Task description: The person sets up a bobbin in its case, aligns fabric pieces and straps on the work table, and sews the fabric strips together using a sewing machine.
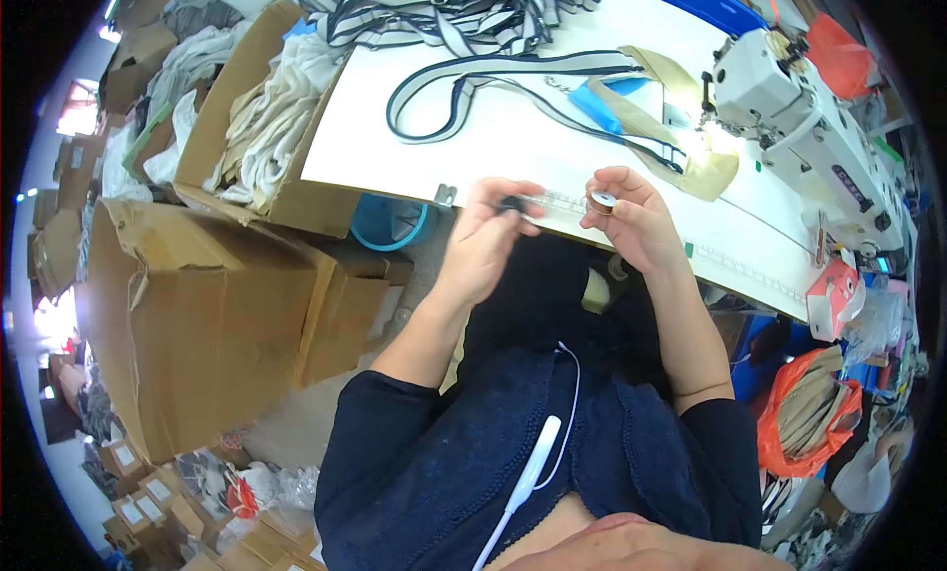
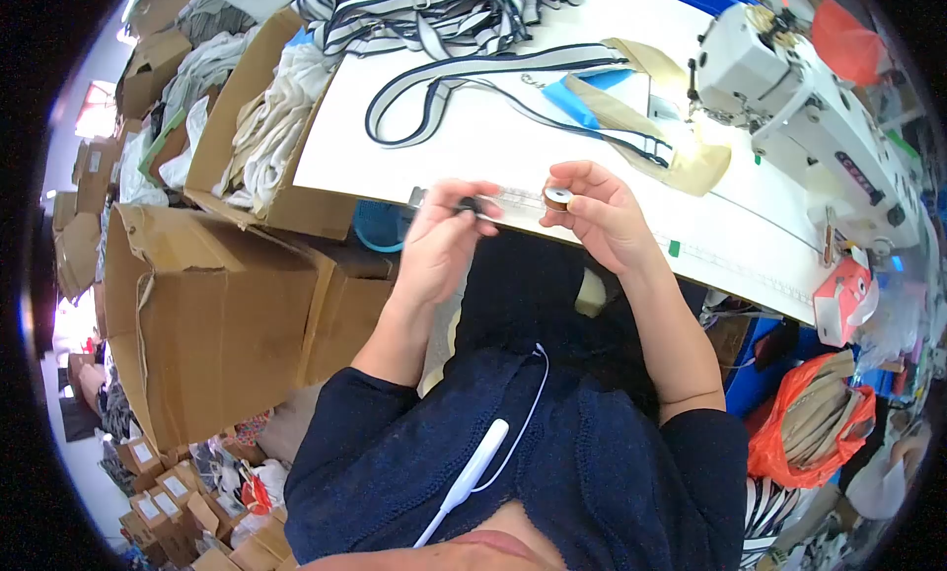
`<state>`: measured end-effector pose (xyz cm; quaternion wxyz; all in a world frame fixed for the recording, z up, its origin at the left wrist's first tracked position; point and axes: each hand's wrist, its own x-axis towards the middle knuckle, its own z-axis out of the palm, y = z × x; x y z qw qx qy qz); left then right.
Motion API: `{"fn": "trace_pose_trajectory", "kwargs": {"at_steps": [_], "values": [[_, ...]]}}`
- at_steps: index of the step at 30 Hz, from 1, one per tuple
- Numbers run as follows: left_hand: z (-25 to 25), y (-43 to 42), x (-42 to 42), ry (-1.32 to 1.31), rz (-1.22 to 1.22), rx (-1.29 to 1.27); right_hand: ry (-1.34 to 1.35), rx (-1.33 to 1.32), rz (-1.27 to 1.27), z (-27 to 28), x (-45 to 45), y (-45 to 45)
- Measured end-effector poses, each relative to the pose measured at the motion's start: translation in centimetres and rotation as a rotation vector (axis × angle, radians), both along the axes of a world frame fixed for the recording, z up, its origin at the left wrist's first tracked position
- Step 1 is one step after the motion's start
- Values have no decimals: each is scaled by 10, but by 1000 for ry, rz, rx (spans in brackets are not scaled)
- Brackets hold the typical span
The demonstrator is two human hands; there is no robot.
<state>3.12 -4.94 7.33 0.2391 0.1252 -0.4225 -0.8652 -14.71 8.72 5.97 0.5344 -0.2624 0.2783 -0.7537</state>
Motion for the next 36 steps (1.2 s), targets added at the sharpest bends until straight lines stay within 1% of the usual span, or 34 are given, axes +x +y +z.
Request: {"fn": "trace_pose_trajectory", "kwargs": {"at_steps": [1,3,4,5,6,9,11,13,16,17,19,22,23,26,28,29,31,32,34,35,36], "values": [[6,8,-10,-54,-115,100,37,-28,-63,2,-2,6],[7,24,-31,-214,-106,-217,61,25,-154,3,-7,19],[11,34,-38,-208,-24,-525,73,51,-200,4,-10,25],[18,43,-44,-194,63,-830,53,67,-193,3,-12,32],[28,48,-52,-199,145,-978,30,82,-185,2,-12,37],[13,49,-75,-53,169,-1185,-51,90,-181,2,-9,49],[14,52,-81,-100,92,-1080,-86,89,-179,-2,-8,56],[20,53,-82,-131,-31,-946,8,40,-251,-3,-7,61],[12,50,-87,-114,-115,-690,191,8,-328,2,-6,65],[12,51,-88,-101,-120,-700,259,4,-347,3,-6,66],[15,54,-89,-73,-131,-717,215,-13,-348,-3,-8,66],[24,61,-90,-121,-39,-978,107,-50,-385,-12,-7,67],[22,63,-92,-110,-33,-1012,62,-65,-402,-13,-5,67],[14,69,-98,-78,-12,-1083,-232,-61,-377,-11,-3,70],[11,72,-101,-57,10,-1090,-252,-159,-270,-14,-9,73],[10,71,-102,-92,-4,-1119,-261,-207,-215,-15,-11,75],[8,67,-102,-167,-26,-1178,-273,-231,-223,-7,-14,80],[8,65,-101,-211,-85,-1114,-279,-242,-225,-4,-16,82],[8,62,-100,-297,-197,-981,-199,-193,-361,-10,-19,85],[3,61,-100,-249,-204,-706,-159,-169,-428,-12,-21,86],[-3,59,-102,-199,-209,-430,-80,-215,-426,-10,-25,87]]}}
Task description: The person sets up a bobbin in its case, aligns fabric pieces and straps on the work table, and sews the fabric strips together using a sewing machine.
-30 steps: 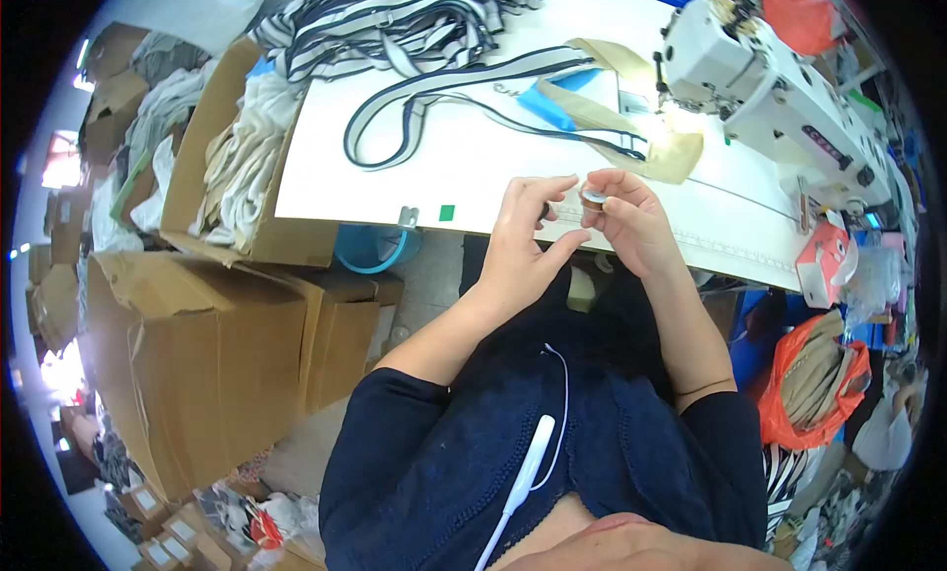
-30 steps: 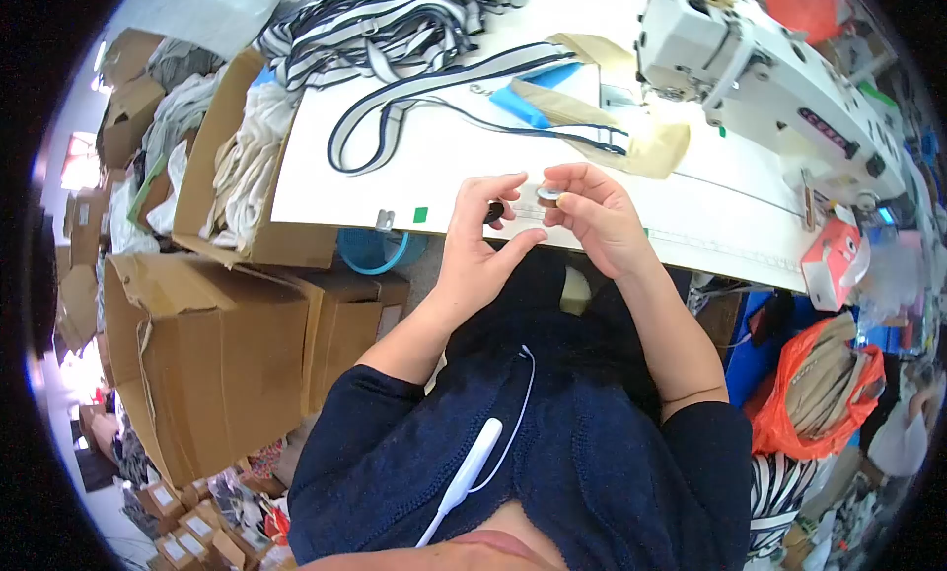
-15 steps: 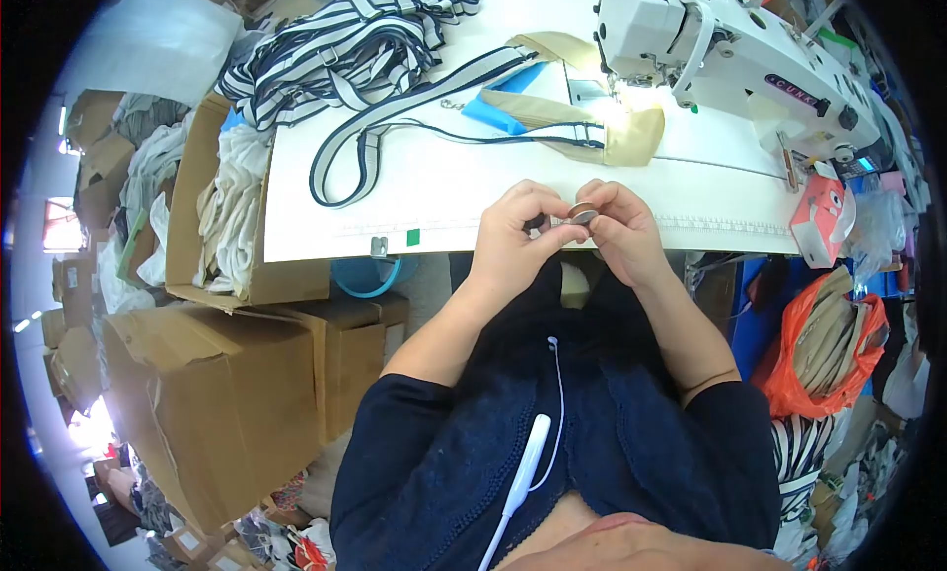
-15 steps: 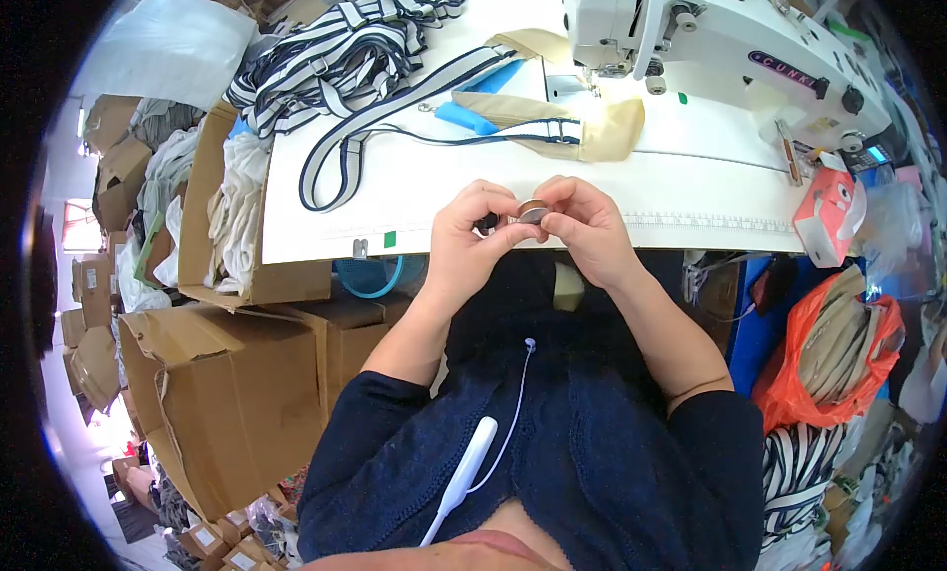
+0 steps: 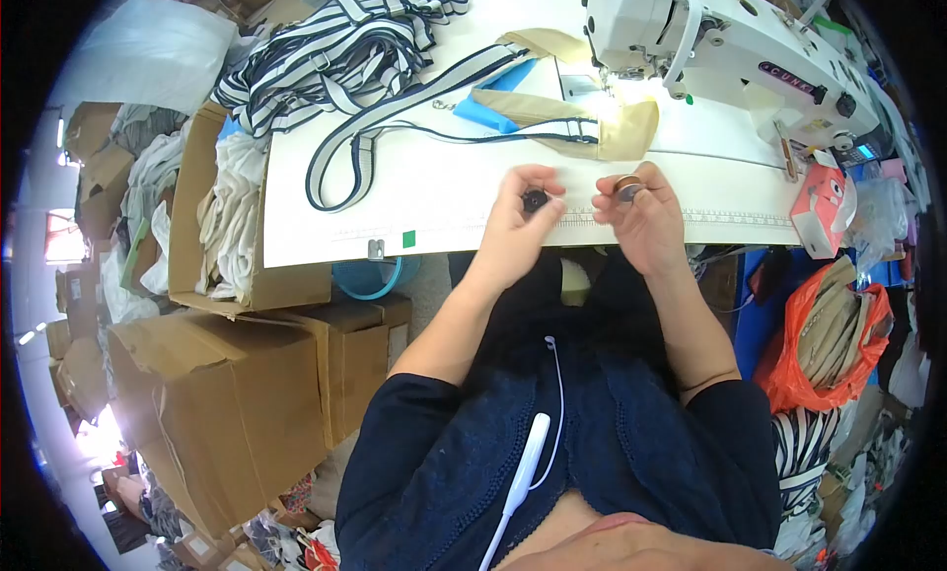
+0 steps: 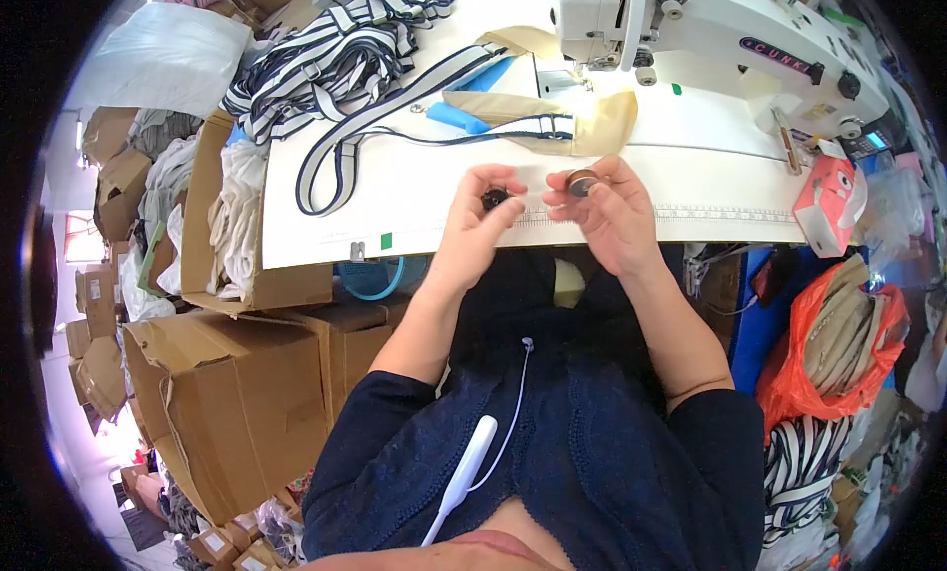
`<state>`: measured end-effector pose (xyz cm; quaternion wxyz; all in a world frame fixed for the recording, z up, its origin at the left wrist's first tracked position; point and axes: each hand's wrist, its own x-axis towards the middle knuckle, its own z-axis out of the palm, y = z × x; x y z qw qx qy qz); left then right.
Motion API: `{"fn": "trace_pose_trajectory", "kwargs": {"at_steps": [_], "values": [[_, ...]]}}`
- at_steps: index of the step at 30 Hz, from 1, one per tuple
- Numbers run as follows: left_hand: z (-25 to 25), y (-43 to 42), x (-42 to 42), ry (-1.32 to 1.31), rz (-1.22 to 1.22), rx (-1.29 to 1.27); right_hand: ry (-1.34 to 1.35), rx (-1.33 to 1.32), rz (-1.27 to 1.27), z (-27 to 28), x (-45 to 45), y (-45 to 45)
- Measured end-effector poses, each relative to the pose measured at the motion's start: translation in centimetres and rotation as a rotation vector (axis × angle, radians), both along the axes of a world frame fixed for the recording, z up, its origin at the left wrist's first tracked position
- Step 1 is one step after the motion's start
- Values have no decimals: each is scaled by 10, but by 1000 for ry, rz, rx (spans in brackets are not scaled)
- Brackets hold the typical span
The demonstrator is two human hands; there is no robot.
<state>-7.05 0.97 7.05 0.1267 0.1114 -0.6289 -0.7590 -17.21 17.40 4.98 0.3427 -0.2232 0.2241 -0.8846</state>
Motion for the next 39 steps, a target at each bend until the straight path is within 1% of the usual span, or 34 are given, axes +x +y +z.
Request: {"fn": "trace_pose_trajectory", "kwargs": {"at_steps": [1,2,3,4,5,7,8,11,14,17,20,23,26,29,32,35,38,39], "values": [[-4,-1,-1,24,17,278,153,108,-108,2,1,-1],[-5,-10,1,40,-90,431,307,217,-217,4,4,-3],[-2,-9,1,55,-101,515,460,327,-326,6,7,-6],[3,-7,1,68,-113,601,482,363,-358,3,12,-9],[7,-5,2,82,-126,684,678,466,-442,6,15,-11],[10,-1,4,77,-153,765,1072,672,-609,14,21,-16],[10,1,4,74,-169,804,1126,641,-704,11,21,-21],[8,9,7,28,-184,657,1335,683,-832,5,19,-23],[12,13,7,-6,-98,535,1339,671,-811,2,19,-23],[10,10,7,59,-101,479,1336,666,-751,19,18,-21],[5,4,9,87,-65,426,1030,624,-709,7,20,-17],[14,7,11,148,-39,248,934,646,-678,7,17,-15],[14,10,13,176,-55,148,1004,661,-632,15,18,-17],[13,9,15,170,-74,56,1148,678,-647,16,18,-16],[15,11,18,181,-85,45,1162,693,-691,5,14,-14],[12,11,19,175,-98,62,1171,697,-720,7,11,-13],[5,13,22,162,-134,203,1157,733,-726,9,11,-13],[5,12,23,128,-161,212,1162,734,-728,9,11,-13]]}}
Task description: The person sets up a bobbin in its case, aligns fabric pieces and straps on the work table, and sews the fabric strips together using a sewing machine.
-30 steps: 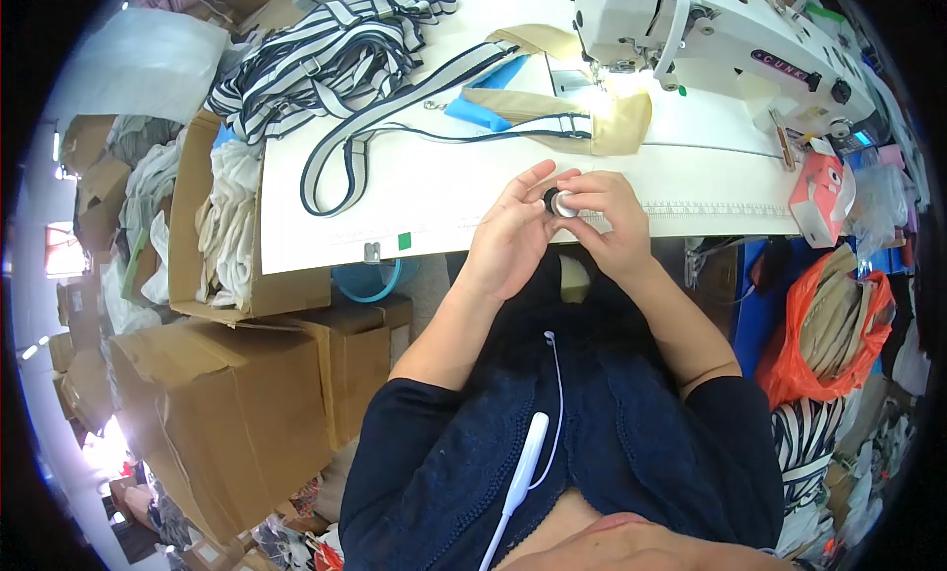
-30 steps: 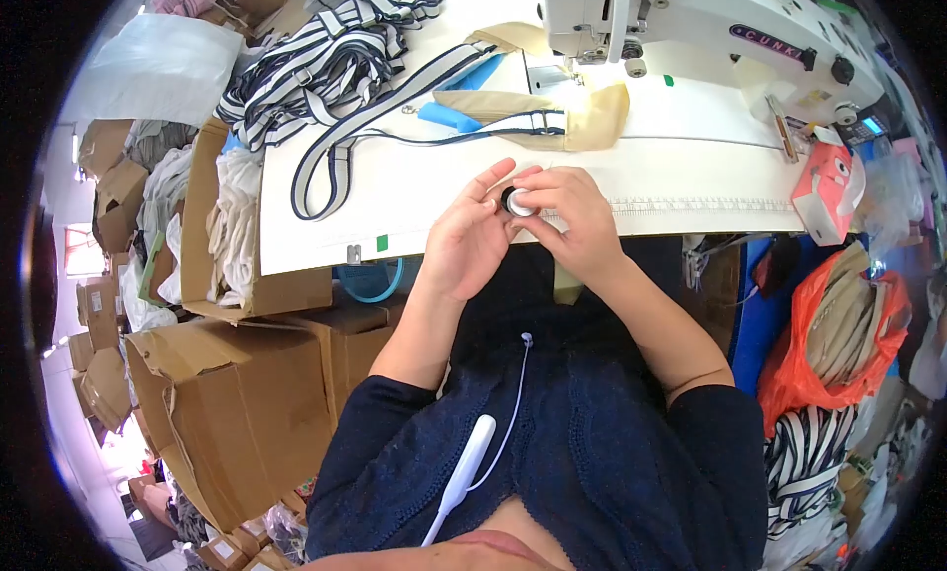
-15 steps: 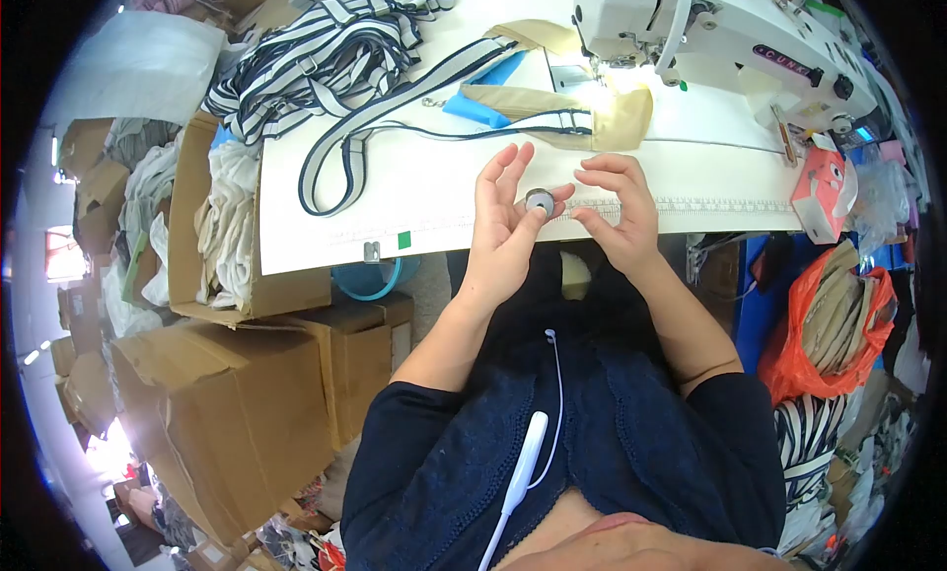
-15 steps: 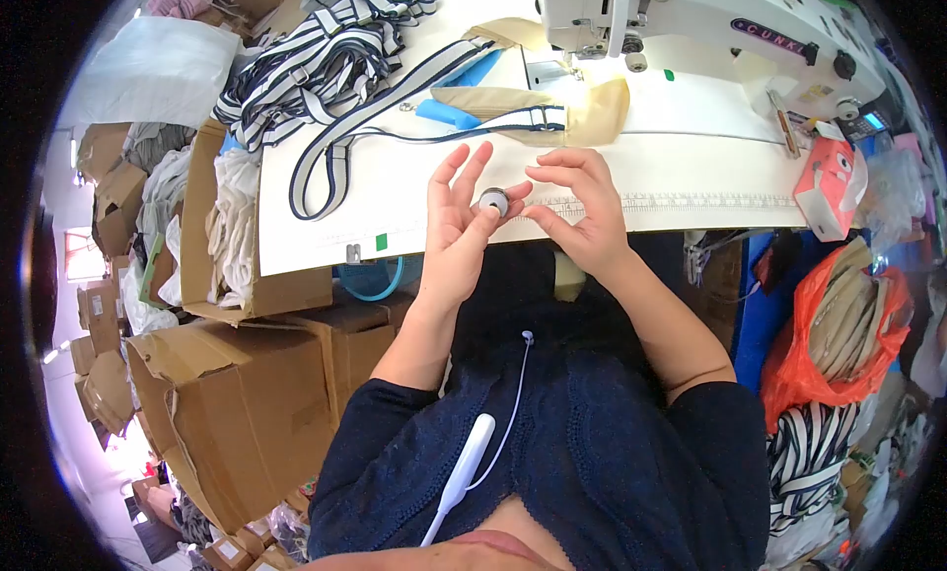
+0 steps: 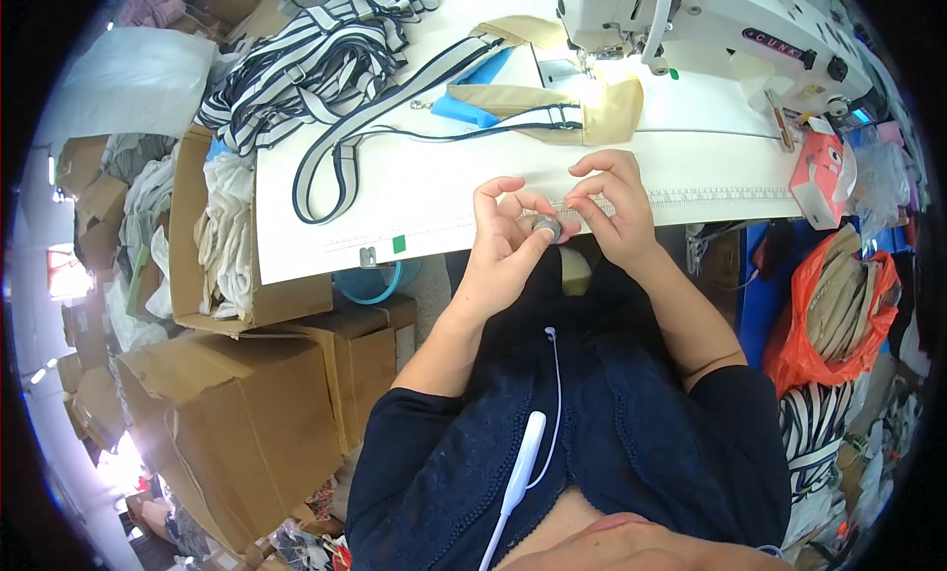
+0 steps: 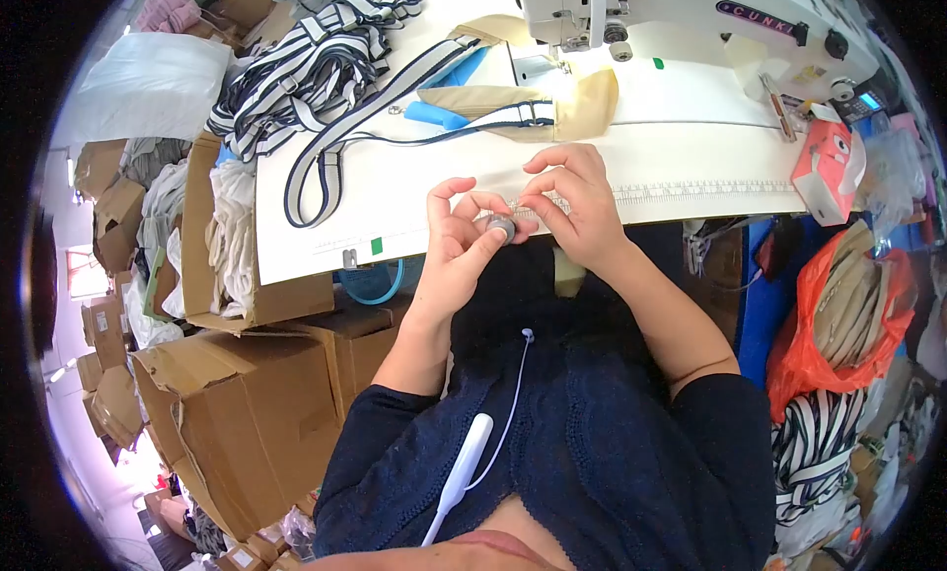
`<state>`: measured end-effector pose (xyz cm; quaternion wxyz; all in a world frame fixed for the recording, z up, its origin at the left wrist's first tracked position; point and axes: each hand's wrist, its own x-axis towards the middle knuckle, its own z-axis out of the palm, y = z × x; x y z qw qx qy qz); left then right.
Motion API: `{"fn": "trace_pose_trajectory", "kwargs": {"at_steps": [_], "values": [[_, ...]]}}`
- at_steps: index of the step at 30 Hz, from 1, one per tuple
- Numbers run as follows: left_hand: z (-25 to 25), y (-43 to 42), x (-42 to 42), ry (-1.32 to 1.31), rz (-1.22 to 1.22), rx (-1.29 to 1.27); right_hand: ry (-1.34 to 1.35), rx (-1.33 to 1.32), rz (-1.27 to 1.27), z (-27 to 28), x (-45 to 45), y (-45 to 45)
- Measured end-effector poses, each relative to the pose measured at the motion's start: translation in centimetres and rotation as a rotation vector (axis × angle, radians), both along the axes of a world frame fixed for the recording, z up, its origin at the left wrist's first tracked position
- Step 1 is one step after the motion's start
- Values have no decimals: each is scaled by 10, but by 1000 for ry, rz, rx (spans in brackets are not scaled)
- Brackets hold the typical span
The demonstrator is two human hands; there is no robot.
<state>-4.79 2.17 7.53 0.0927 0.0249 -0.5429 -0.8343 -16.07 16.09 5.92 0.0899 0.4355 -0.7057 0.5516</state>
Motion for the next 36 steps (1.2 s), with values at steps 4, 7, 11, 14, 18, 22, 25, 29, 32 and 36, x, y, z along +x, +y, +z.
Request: {"fn": "trace_pose_trajectory", "kwargs": {"at_steps": [4,7,11,14,18,22,25,29,32,36], "values": [[-1,-10,3,-130,-51,-34,56,18,-2,3,2,0],[-11,-16,2,-187,-85,-33,125,39,36,10,4,0],[-15,-21,5,-224,-102,111,159,103,53,12,2,-1],[-17,-27,7,-184,-170,263,102,180,28,11,-2,3],[-21,-29,9,-192,-221,370,109,251,80,14,-6,7],[-38,-27,16,-213,-354,509,51,439,280,21,-10,19],[-49,-21,28,-290,-463,647,0,558,413,21,-15,36],[-84,-18,49,-491,-395,790,-82,554,284,19,-32,68],[-105,-25,52,-626,-186,748,-241,451,8,22,-56,94],[-178,-57,28,-582,106,703,-125,402,-308,-16,-90,104]]}}
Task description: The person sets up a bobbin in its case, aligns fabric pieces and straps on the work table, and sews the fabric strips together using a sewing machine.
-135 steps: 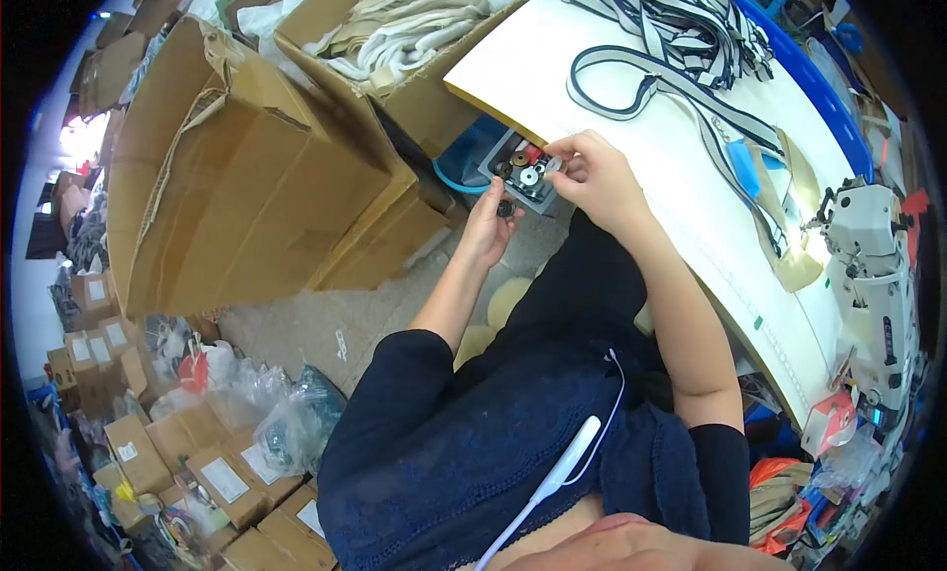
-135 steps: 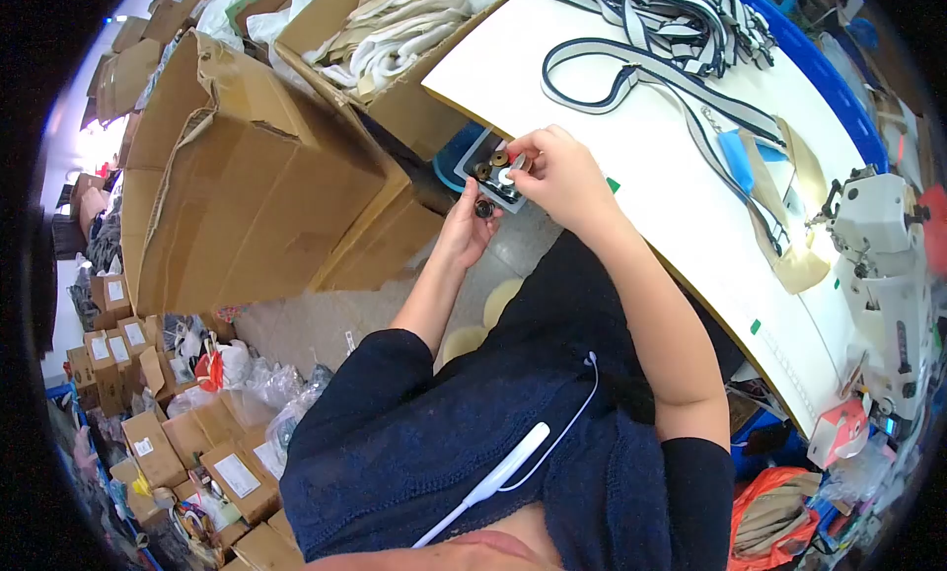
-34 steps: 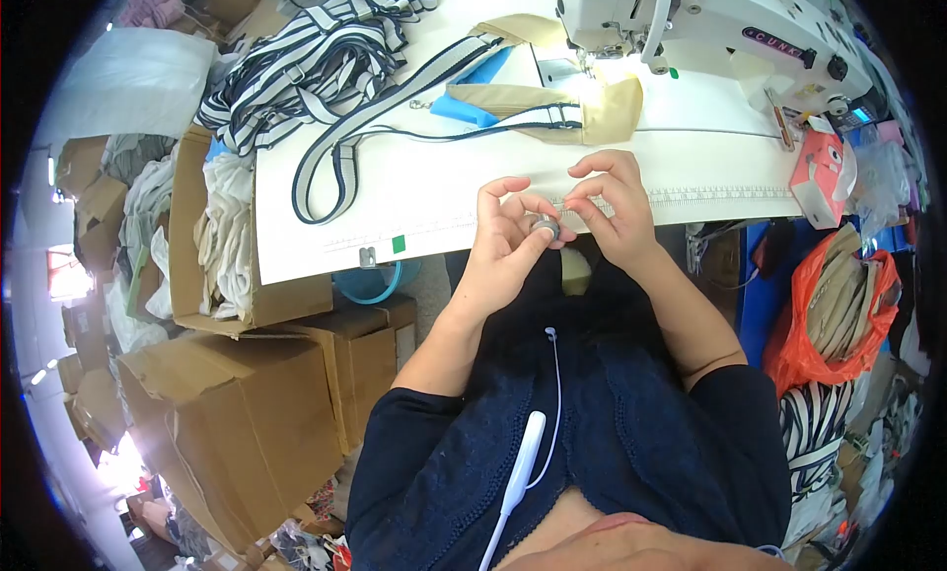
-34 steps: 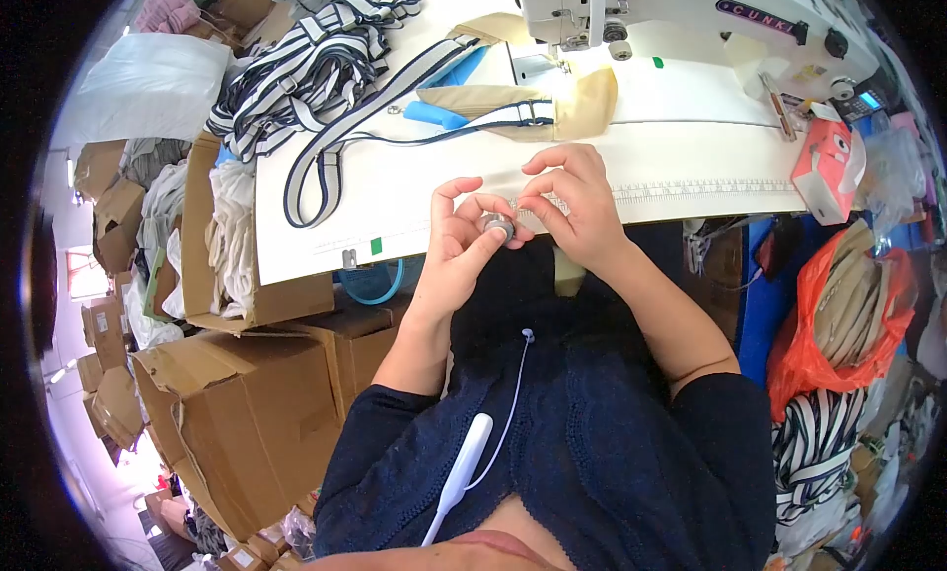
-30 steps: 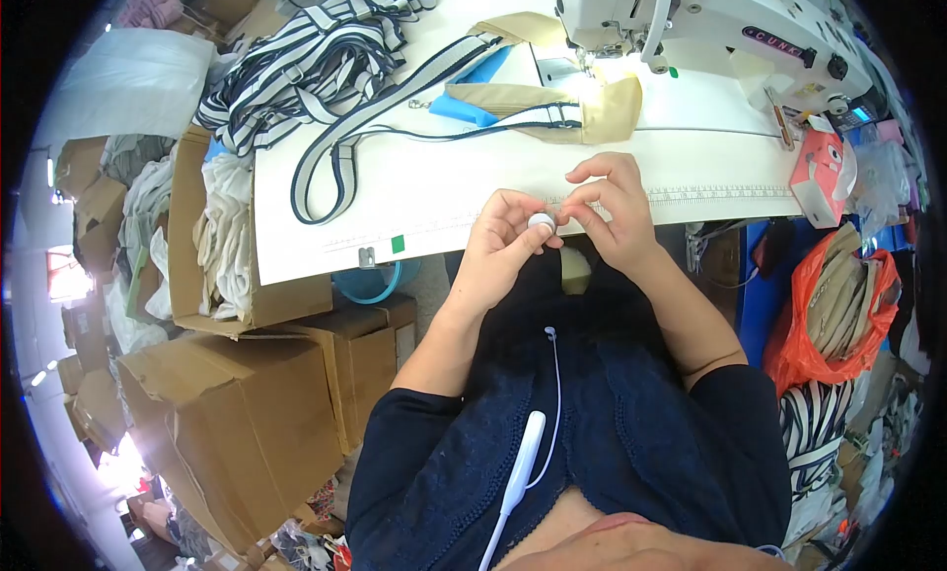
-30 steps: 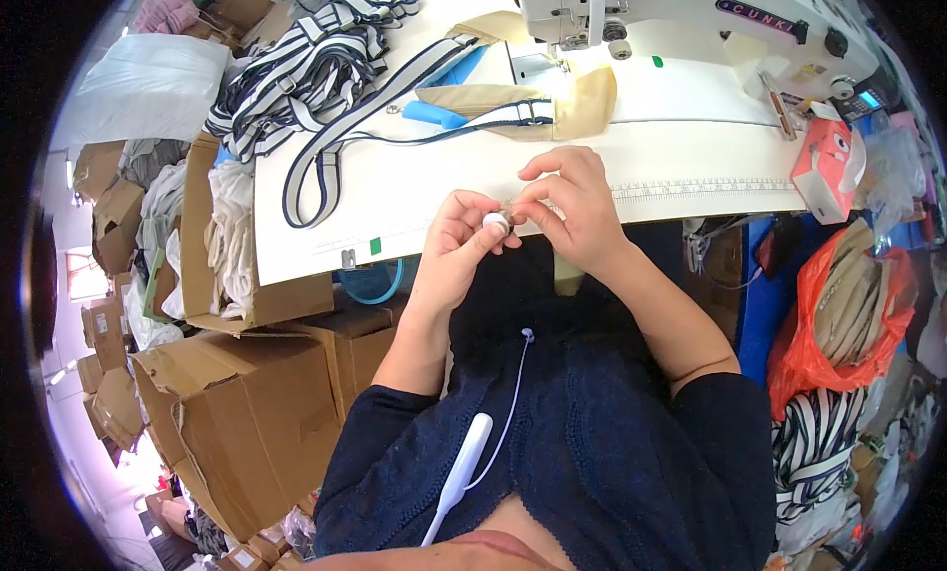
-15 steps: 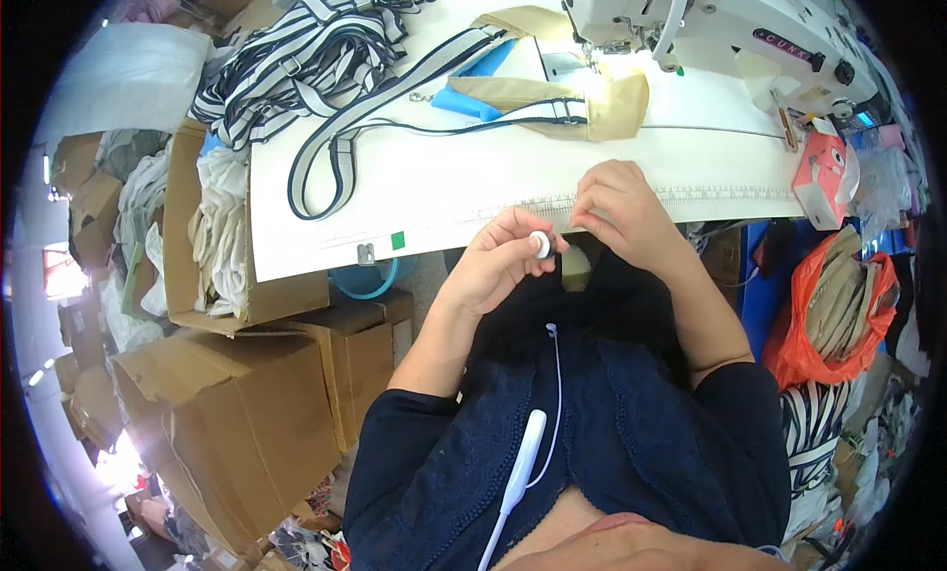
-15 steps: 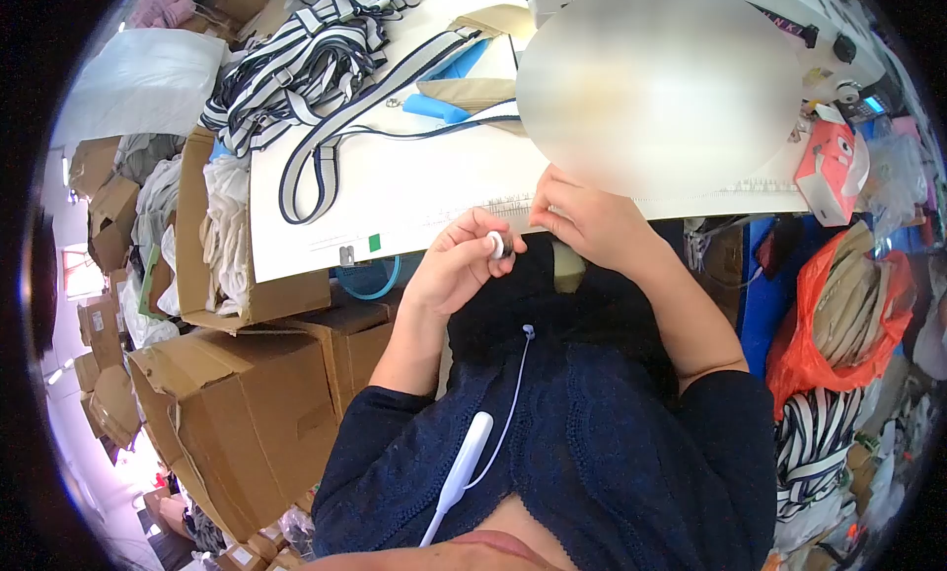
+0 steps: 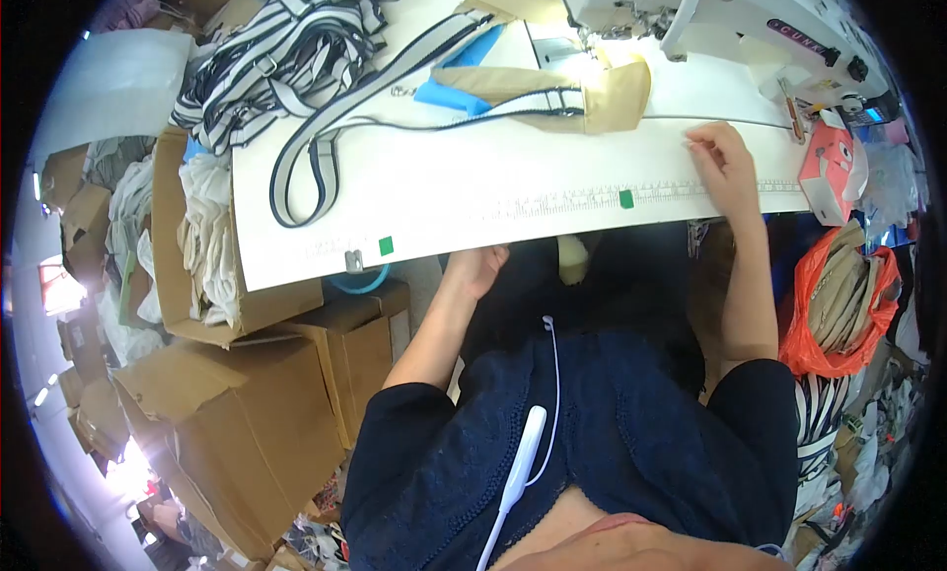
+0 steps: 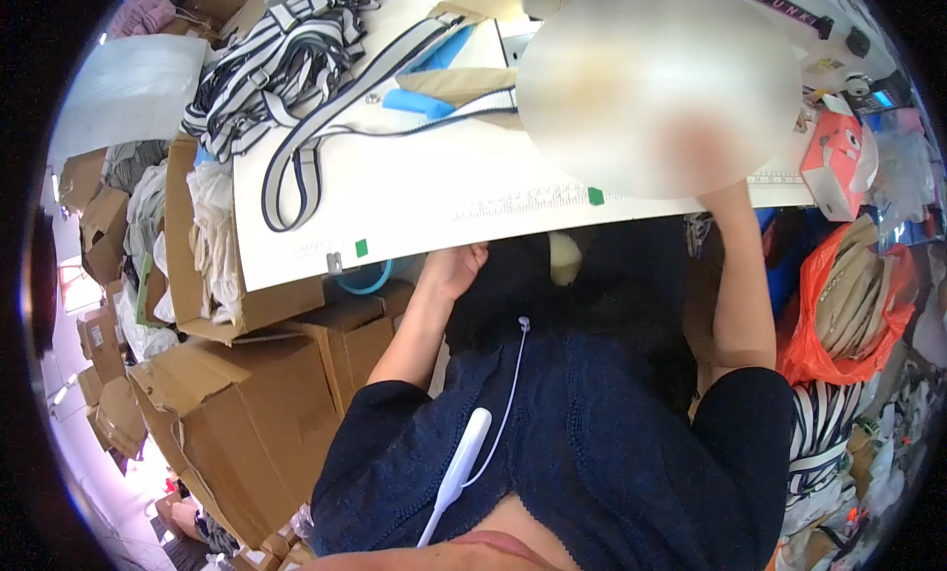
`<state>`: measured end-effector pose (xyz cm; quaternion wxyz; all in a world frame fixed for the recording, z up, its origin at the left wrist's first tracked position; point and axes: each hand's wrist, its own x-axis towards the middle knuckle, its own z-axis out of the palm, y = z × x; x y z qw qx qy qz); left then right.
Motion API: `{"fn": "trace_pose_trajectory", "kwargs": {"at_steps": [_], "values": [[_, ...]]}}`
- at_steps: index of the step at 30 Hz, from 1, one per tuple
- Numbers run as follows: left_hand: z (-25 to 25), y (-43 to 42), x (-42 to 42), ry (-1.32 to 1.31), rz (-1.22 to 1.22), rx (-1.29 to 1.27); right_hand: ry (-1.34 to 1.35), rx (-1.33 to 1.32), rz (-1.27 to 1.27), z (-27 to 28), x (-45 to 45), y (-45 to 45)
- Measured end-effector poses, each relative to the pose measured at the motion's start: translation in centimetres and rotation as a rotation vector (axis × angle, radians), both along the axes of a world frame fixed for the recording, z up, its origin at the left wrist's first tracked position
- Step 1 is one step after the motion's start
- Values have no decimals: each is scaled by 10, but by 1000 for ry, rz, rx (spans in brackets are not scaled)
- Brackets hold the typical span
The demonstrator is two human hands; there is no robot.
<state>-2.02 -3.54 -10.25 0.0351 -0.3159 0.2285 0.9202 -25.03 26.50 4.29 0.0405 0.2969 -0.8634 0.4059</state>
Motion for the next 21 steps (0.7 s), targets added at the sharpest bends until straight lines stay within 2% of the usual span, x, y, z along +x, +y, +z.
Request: {"fn": "trace_pose_trajectory", "kwargs": {"at_steps": [2,4,5,10,21], "values": [[38,9,-39,51,231,-217,92,56,10,1,-1,-6],[44,0,-72,89,321,-281,282,124,44,6,4,-13],[46,-3,-84,95,318,-287,236,129,16,7,6,-13],[35,-14,-137,84,216,-306,213,111,13,8,4,-9],[-9,34,-254,3,-104,-424,280,78,12,7,5,-5]]}}
